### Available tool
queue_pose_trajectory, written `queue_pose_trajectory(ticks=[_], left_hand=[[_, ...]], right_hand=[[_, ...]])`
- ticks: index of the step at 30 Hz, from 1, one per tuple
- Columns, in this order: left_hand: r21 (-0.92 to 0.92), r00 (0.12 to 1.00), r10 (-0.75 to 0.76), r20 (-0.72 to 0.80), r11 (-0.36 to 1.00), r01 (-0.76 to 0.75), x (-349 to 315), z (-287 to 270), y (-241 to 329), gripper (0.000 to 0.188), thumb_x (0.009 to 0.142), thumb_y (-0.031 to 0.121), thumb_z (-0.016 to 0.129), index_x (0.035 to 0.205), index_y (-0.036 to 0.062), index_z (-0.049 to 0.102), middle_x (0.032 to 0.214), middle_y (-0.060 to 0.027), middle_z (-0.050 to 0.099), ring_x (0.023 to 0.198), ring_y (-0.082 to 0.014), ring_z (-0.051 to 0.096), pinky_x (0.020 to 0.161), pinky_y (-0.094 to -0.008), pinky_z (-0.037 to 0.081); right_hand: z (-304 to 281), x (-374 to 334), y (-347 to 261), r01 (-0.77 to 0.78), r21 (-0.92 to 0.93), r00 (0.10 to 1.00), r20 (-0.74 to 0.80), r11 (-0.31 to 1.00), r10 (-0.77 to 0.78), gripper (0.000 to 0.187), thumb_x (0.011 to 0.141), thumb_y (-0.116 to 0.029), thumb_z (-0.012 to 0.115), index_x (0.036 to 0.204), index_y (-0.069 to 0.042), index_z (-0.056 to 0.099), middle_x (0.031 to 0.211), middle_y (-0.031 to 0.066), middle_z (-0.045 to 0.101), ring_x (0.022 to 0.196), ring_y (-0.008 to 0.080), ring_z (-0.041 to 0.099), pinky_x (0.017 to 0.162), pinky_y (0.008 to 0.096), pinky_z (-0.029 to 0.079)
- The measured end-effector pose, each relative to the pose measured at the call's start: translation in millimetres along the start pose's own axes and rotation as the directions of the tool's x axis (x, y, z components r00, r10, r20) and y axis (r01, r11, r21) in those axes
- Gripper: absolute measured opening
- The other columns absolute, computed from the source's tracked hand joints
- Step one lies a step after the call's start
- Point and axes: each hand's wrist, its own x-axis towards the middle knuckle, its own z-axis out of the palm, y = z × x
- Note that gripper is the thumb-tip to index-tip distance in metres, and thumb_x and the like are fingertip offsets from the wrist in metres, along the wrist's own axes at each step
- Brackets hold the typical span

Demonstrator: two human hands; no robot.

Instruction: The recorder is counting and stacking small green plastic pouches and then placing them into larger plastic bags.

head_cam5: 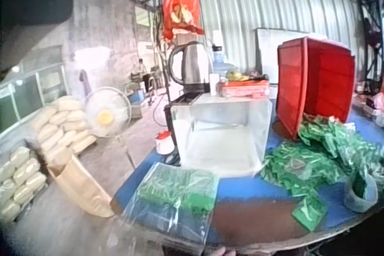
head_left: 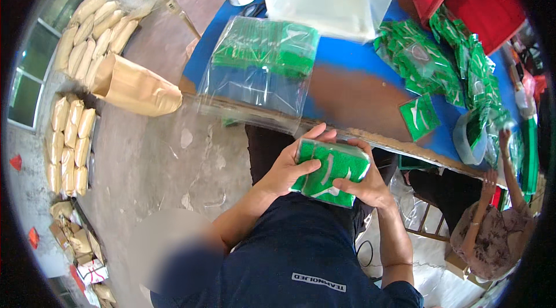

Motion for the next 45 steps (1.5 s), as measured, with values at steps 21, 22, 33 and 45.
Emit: queue_pose_trajectory(ticks=[21, 22, 33, 45], left_hand=[[0.870, 0.800, 0.418, 0.430, -0.429, -0.244, 27.2, -118.4, 129.6, 0.027, 0.073, 0.010, 0.084, 0.099, 0.0084, 0.075, 0.122, -0.0093, 0.064, 0.116, -0.0306, 0.061, 0.097, -0.0416, 0.049], [0.917, 0.792, 0.488, 0.366, -0.333, -0.218, 26.0, -117.3, 129.3, 0.023, 0.075, 0.007, 0.083, 0.096, 0.0067, 0.075, 0.118, -0.0097, 0.065, 0.111, -0.0296, 0.063, 0.094, -0.0394, 0.051], [0.854, 0.740, 0.522, 0.425, -0.501, -0.137, 22.5, -140.6, 139.5, 0.018, 0.079, 0.001, 0.074, 0.096, 0.0056, 0.069, 0.095, -0.0104, 0.063, 0.090, -0.0306, 0.063, 0.077, -0.0400, 0.052], [0.935, 0.817, 0.454, 0.356, -0.182, -0.306, 95.1, -11.5, 110.3, 0.011, 0.080, 0.000, 0.079, 0.089, -0.0004, 0.072, 0.079, -0.0082, 0.067, 0.067, -0.0140, 0.068, 0.059, -0.0272, 0.052]], right_hand=[[-46.0, 68.7, -5.1, 0.188, -0.842, 0.462, -0.379, 0.506, -0.802, 0.087, 0.070, -0.023, 0.090, 0.140, -0.006, 0.041, 0.129, 0.0207, 0.057, 0.115, 0.0394, 0.061, 0.096, 0.0451, 0.052], [-48.9, 69.2, -4.8, 0.187, -0.840, 0.458, -0.385, 0.510, -0.802, 0.087, 0.070, -0.023, 0.090, 0.140, -0.006, 0.041, 0.129, 0.0207, 0.057, 0.115, 0.0394, 0.061, 0.096, 0.0451, 0.052], [-62.7, 67.4, -9.3, 0.195, -0.864, 0.509, -0.316, 0.465, -0.801, 0.086, 0.070, -0.018, 0.088, 0.140, -0.005, 0.040, 0.126, 0.0192, 0.057, 0.110, 0.0375, 0.062, 0.093, 0.0441, 0.052], [-29.7, 37.8, -56.4, 0.368, 0.202, 0.904, -0.306, 0.908, -0.298, 0.063, 0.085, -0.019, 0.074, 0.139, 0.003, 0.048, 0.126, 0.0137, 0.062, 0.114, 0.0243, 0.062, 0.099, 0.0392, 0.050]])
